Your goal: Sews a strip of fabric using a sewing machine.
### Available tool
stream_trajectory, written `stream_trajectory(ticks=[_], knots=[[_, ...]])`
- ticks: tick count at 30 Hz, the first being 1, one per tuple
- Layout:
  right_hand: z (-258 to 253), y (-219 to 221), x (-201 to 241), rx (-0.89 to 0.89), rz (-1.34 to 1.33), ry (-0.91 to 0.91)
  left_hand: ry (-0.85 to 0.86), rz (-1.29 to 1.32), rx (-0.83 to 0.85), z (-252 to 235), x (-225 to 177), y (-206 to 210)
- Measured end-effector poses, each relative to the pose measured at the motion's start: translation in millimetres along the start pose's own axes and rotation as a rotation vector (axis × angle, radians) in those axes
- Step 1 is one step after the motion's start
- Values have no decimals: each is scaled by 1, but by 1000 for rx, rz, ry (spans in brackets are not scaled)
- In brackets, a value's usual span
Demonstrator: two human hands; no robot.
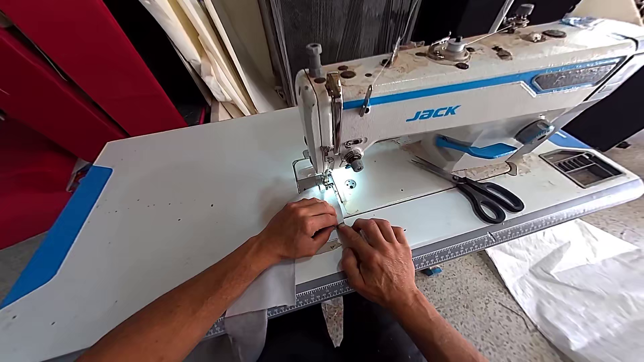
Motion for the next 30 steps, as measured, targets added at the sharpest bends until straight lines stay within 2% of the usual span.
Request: stream_trajectory(ticks=[13,17,23,27,30], knots=[[3,-4,-2,-36,-29,14,21,24,35,2,-4,1],[0,1,-1,43,14,16,7,31,34,7,-4,1],[0,2,-3,44,-21,40,-125,14,57,14,-9,2],[-3,-21,-25,-87,-289,102,-147,27,54,16,-8,2],[-13,-57,-59,-227,-179,109,-133,20,37,17,-10,3]])
Point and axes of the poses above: each hand's wrist, its own z-axis away from the middle knuckle, its own y-axis out of the palm, x = y × z, the point moved 8 cm from there along -z, towards the middle knuckle, and after that the axes turned 10 degrees about -z, right-handed, at the moved point
